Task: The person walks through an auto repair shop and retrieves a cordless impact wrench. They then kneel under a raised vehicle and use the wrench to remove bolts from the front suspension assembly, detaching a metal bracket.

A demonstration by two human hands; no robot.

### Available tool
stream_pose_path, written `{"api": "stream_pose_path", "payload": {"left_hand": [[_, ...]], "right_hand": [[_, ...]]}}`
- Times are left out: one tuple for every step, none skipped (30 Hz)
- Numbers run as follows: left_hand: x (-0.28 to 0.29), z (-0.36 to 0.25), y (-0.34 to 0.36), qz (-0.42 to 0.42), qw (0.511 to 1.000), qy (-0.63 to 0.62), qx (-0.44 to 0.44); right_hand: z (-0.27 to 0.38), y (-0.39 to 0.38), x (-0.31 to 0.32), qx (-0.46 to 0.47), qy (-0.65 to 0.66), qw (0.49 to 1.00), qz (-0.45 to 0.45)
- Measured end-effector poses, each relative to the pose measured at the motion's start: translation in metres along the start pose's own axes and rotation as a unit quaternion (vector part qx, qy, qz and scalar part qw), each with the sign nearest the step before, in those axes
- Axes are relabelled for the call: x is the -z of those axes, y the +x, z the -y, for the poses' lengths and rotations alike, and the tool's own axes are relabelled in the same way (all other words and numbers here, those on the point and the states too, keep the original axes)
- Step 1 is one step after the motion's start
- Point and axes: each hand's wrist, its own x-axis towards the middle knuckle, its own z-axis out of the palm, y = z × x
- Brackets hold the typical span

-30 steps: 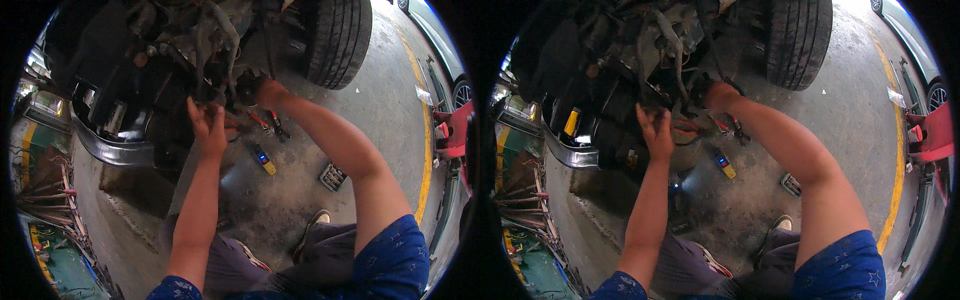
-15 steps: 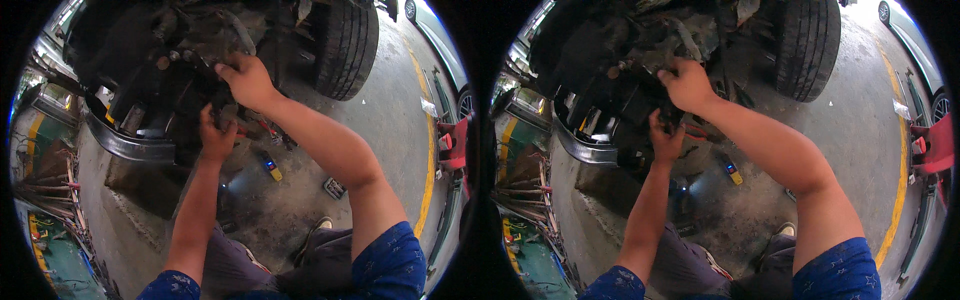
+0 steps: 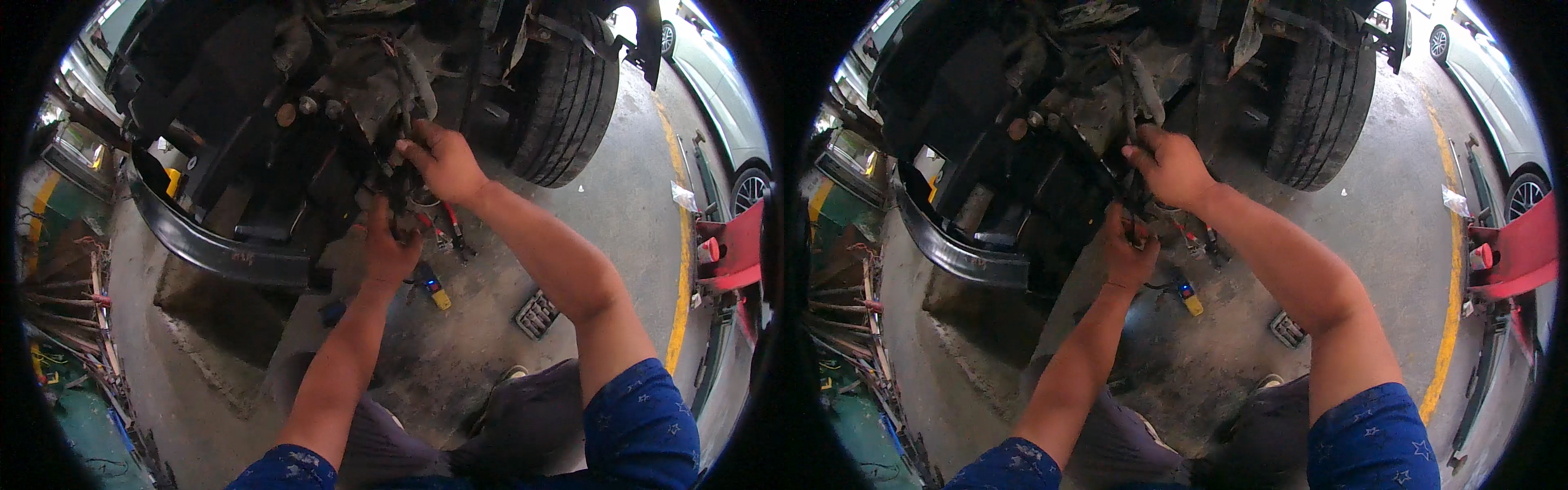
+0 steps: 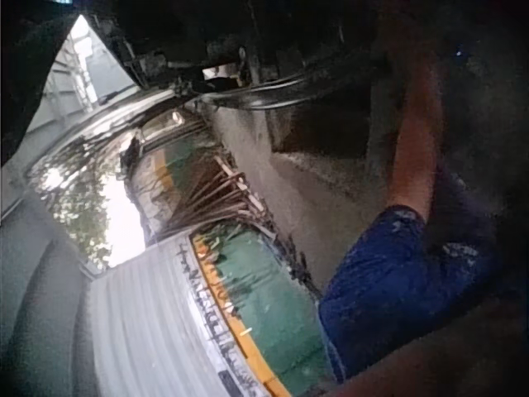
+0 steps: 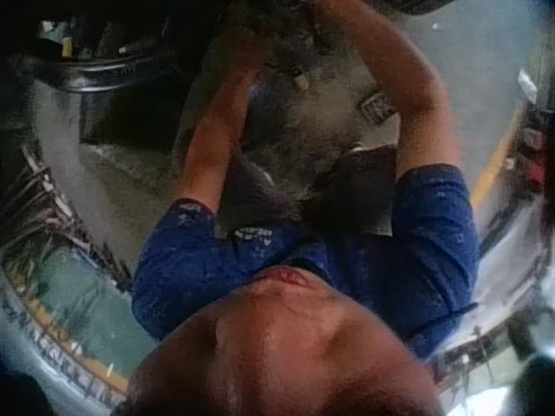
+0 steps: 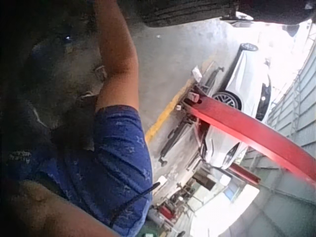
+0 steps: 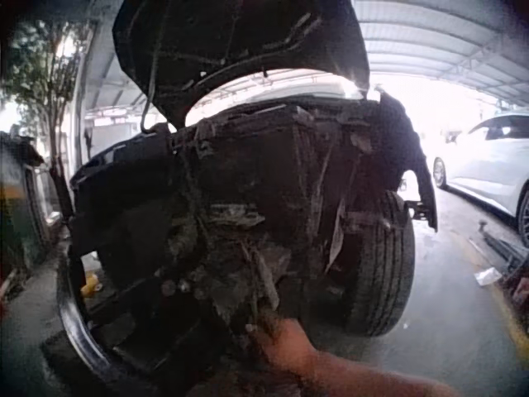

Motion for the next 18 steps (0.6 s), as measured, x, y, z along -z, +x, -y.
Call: {"api": "stream_pose_path", "payload": {"left_hand": [[-0.006,0.002,0.002,-0.006,1.0,0.013,-0.018],[-0.011,0.004,0.0,-0.003,1.0,-0.002,-0.02],[-0.018,0.005,0.001,-0.001,1.0,-0.019,-0.024],[-0.017,-0.004,-0.002,0.012,0.998,-0.059,-0.01],[-0.019,-0.008,-0.004,0.025,0.995,-0.1,0.005],[-0.026,0.001,-0.001,0.031,0.997,-0.058,-0.047],[-0.032,0.009,0.001,0.042,0.994,-0.016,-0.097],[-0.039,0.015,-0.001,0.047,0.992,0.008,-0.114],[-0.047,0.02,-0.004,0.05,0.99,0.03,-0.129],[-0.049,0.018,-0.003,0.046,0.992,0.04,-0.114],[-0.055,0.016,-0.004,0.047,0.993,0.045,-0.099],[-0.059,0.018,-0.003,0.028,0.995,0.046,-0.09],[-0.059,0.021,-0.005,0.011,0.996,0.048,-0.078],[-0.053,0.02,-0.002,0.001,0.999,0.018,-0.036],[-0.049,0.02,-0.001,-0.01,1.0,-0.015,0.007],[-0.04,0.024,-0.001,-0.015,0.992,-0.083,0.091],[-0.028,0.028,0.0,-0.024,0.973,-0.148,0.174],[-0.012,0.046,0.007,-0.026,0.991,-0.038,0.129]], "right_hand": [[-0.002,0.001,0.001,0.018,-0.009,1.0,-0.001],[-0.004,0.003,0.003,0.036,-0.019,0.999,-0.002],[-0.006,0.003,0.006,0.029,-0.025,0.999,-0.001],[-0.004,0.001,0.007,0.019,-0.026,0.999,0.0],[-0.004,0.0,0.007,0.009,-0.027,1.0,0.002],[-0.009,0.003,0.007,0.04,-0.041,0.998,-0.019],[-0.015,0.003,0.006,0.066,-0.054,0.996,-0.04],[-0.019,0.003,0.005,0.092,-0.067,0.992,-0.062],[-0.024,0.002,0.004,0.102,-0.074,0.99,-0.063],[-0.027,0.005,0.002,0.114,-0.077,0.988,-0.067],[-0.031,0.002,0.001,0.121,-0.085,0.986,-0.074],[-0.034,-0.003,0.001,0.125,-0.077,0.987,-0.071],[-0.035,-0.008,-0.001,0.125,-0.068,0.988,-0.068],[-0.034,-0.009,-0.001,0.132,-0.056,0.987,-0.069],[-0.038,-0.01,-0.009,0.126,-0.076,0.985,-0.093],[-0.033,-0.009,-0.011,0.062,-0.113,0.991,-0.046],[-0.02,-0.007,-0.007,0.0,-0.147,0.989,0.002],[-0.012,-0.005,-0.007,-0.062,-0.179,0.981,0.051]]}}
